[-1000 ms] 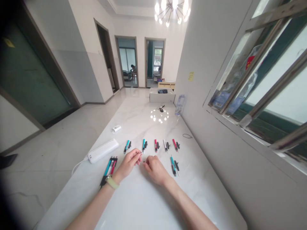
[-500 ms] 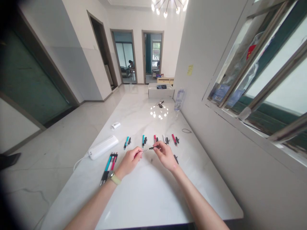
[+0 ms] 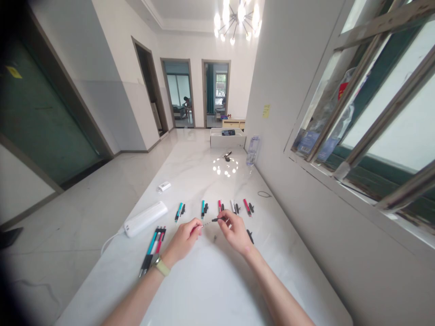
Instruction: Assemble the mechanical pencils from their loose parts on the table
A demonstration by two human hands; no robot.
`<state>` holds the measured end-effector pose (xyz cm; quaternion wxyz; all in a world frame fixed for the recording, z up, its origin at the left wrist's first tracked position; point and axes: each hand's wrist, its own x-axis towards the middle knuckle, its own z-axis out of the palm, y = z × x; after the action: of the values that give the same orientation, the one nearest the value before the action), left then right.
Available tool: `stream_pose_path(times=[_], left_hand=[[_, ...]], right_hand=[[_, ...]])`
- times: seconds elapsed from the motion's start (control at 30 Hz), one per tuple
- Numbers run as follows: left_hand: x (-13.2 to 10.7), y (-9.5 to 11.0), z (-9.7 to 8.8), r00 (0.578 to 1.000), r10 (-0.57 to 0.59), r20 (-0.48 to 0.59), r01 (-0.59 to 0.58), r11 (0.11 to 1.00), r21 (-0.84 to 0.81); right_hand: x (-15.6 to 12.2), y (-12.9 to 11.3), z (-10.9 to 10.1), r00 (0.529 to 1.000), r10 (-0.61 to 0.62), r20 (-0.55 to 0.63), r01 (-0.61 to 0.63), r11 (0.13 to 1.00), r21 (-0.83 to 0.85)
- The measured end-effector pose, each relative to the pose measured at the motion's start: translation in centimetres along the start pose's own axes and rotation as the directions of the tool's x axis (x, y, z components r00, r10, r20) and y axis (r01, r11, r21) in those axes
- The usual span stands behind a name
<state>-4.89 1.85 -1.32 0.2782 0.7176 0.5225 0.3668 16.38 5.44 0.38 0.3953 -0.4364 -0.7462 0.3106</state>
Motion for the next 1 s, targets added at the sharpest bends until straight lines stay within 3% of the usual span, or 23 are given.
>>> stream_pose_path(times=[0.4, 0.7, 1.0], left_hand=[[-0.2, 0.6, 0.3, 0.998, 0.027, 0.058, -0.028, 0.999, 0.018], [-0.2, 0.1, 0.4, 0.995, 0.024, 0.099, -0.022, 0.999, -0.024], [-0.2, 0.2, 0.6, 0.995, 0.021, 0.100, -0.020, 1.000, -0.013]], right_hand=[[-0.4, -1.0, 1.0, 0.978, -0.087, 0.187, 0.101, 0.993, -0.068], [-0.4, -1.1, 0.9, 0.962, -0.051, 0.270, 0.063, 0.997, -0.039], [-0.4, -1.2, 1.0, 0.957, 0.053, 0.285, -0.015, 0.991, -0.136]])
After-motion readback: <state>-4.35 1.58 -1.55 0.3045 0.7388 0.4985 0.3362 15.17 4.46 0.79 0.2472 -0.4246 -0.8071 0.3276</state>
